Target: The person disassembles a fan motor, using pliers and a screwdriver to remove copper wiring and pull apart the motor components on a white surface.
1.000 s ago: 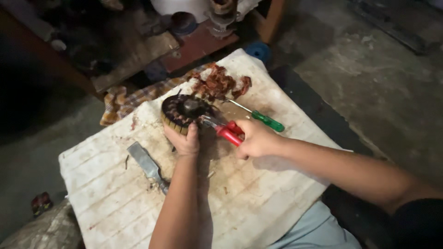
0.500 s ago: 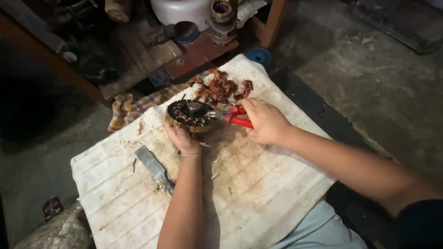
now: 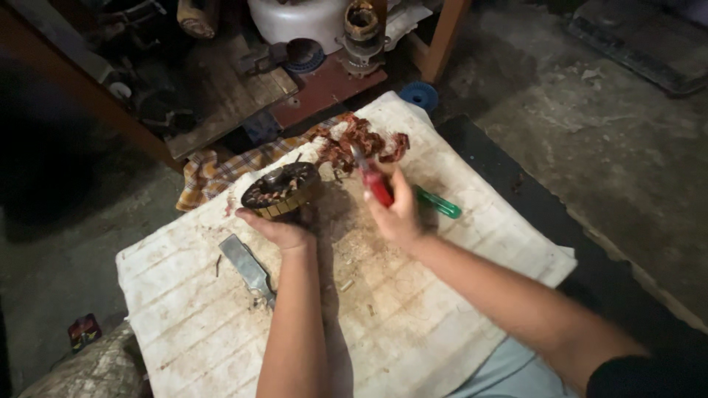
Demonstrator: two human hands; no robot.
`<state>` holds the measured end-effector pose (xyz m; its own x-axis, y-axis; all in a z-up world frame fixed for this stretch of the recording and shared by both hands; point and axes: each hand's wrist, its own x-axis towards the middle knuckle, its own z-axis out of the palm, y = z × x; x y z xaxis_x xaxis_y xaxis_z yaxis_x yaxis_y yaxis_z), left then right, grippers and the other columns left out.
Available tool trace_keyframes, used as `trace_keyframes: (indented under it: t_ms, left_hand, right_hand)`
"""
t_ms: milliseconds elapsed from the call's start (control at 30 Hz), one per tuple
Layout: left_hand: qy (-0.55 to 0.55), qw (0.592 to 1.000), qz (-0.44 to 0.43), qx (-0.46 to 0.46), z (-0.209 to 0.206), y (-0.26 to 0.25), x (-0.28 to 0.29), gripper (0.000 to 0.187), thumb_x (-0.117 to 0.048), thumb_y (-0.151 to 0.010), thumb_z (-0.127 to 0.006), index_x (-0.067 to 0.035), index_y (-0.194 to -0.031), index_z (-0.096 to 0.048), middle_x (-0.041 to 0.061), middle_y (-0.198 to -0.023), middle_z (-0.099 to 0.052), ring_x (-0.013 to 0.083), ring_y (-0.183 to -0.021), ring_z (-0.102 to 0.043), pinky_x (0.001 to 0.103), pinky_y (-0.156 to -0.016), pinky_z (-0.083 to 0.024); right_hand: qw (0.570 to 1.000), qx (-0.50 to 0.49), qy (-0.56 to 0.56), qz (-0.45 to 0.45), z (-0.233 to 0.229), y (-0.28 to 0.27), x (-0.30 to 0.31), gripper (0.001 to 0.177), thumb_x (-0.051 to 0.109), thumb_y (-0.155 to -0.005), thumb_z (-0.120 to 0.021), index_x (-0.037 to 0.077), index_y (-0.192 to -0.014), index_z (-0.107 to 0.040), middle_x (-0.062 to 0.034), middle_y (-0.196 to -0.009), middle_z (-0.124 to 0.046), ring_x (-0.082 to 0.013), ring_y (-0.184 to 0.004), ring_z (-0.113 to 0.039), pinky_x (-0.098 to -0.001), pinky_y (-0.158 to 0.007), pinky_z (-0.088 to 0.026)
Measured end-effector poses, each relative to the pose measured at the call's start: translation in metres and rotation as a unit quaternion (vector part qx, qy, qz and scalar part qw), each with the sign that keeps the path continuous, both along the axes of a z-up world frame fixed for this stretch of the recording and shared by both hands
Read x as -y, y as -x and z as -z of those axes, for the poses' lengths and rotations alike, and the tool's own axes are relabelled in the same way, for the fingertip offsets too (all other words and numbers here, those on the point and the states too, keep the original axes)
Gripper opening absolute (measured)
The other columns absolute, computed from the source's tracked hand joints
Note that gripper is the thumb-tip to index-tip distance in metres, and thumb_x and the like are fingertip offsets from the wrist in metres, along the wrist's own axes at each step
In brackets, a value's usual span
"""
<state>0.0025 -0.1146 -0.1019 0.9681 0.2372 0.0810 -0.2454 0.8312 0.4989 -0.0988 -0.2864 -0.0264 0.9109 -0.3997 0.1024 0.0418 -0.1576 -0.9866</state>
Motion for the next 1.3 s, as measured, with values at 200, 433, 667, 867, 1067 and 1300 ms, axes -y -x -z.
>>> trace_keyframes:
  t_ms: [200,433,667,867,1067,1300]
  left_hand:
    - [0.016,0.999,0.024,-0.041,0.005,-0.001,0.001,0.085,-0.076,-0.094,-0.036,-0.008,-0.144,-0.048,0.012,-0.134,-0.063,0.0321,-0.120,-0.064,0.049,-0.104,-0.055]
    - [-0.031,0.992,0.099,-0.068,0.024,-0.011,0.000,0.080,-0.078,-0.088,-0.040,-0.019,-0.141,-0.052,0.003,-0.123,-0.069,0.0185,-0.094,-0.068,0.030,-0.074,-0.054]
    - [-0.169,0.980,0.089,-0.055,-0.076,0.018,-0.015,0.076,-0.071,-0.095,-0.058,-0.003,-0.130,-0.057,0.009,-0.105,-0.072,0.0210,-0.084,-0.072,0.037,-0.076,-0.060]
    - [-0.890,0.453,0.005,-0.049,-0.214,0.038,-0.018,0.091,-0.075,-0.070,-0.074,-0.004,-0.125,-0.059,0.014,-0.087,-0.073,0.0300,-0.077,-0.072,0.044,-0.068,-0.057]
    - [-0.962,0.215,0.160,0.053,-0.207,0.030,0.017,0.078,-0.071,-0.057,-0.087,-0.009,-0.104,-0.076,0.012,-0.096,-0.074,0.0293,-0.090,-0.072,0.042,-0.081,-0.057]
    - [-0.859,0.511,0.010,0.034,-0.176,0.026,-0.008,0.072,-0.055,-0.069,-0.079,-0.014,-0.127,-0.071,0.015,-0.098,-0.076,0.0350,-0.095,-0.071,0.046,-0.083,-0.055]
  right_hand:
    - [0.939,0.226,0.241,-0.092,-0.007,-0.005,0.011,0.027,0.000,-0.085,-0.071,0.006,-0.107,-0.056,-0.0087,-0.102,-0.062,-0.0178,-0.094,-0.063,-0.0315,-0.080,-0.052]
    - [0.976,0.173,0.103,-0.083,0.024,-0.027,0.023,0.026,0.005,-0.089,-0.073,0.007,-0.109,-0.057,-0.0022,-0.096,-0.059,-0.0111,-0.088,-0.055,-0.0277,-0.080,-0.050]
    - [0.987,0.154,0.011,-0.036,0.044,-0.036,0.038,0.032,0.011,-0.088,-0.077,0.008,-0.115,-0.059,0.0016,-0.096,-0.058,-0.0076,-0.086,-0.051,-0.0249,-0.077,-0.046]
    - [0.985,0.164,-0.010,-0.059,0.050,-0.039,0.039,0.032,0.010,-0.089,-0.078,0.008,-0.115,-0.059,0.0023,-0.098,-0.056,-0.0079,-0.088,-0.050,-0.0243,-0.079,-0.045]
    - [0.985,0.157,-0.038,-0.063,0.055,-0.040,0.040,0.033,0.007,-0.088,-0.078,0.008,-0.116,-0.059,0.0016,-0.100,-0.058,-0.0083,-0.091,-0.052,-0.0243,-0.081,-0.046]
    - [0.974,0.179,-0.116,-0.076,0.056,-0.043,0.044,0.041,0.001,-0.087,-0.075,0.005,-0.124,-0.058,-0.0005,-0.114,-0.063,-0.0098,-0.104,-0.061,-0.0264,-0.093,-0.050]
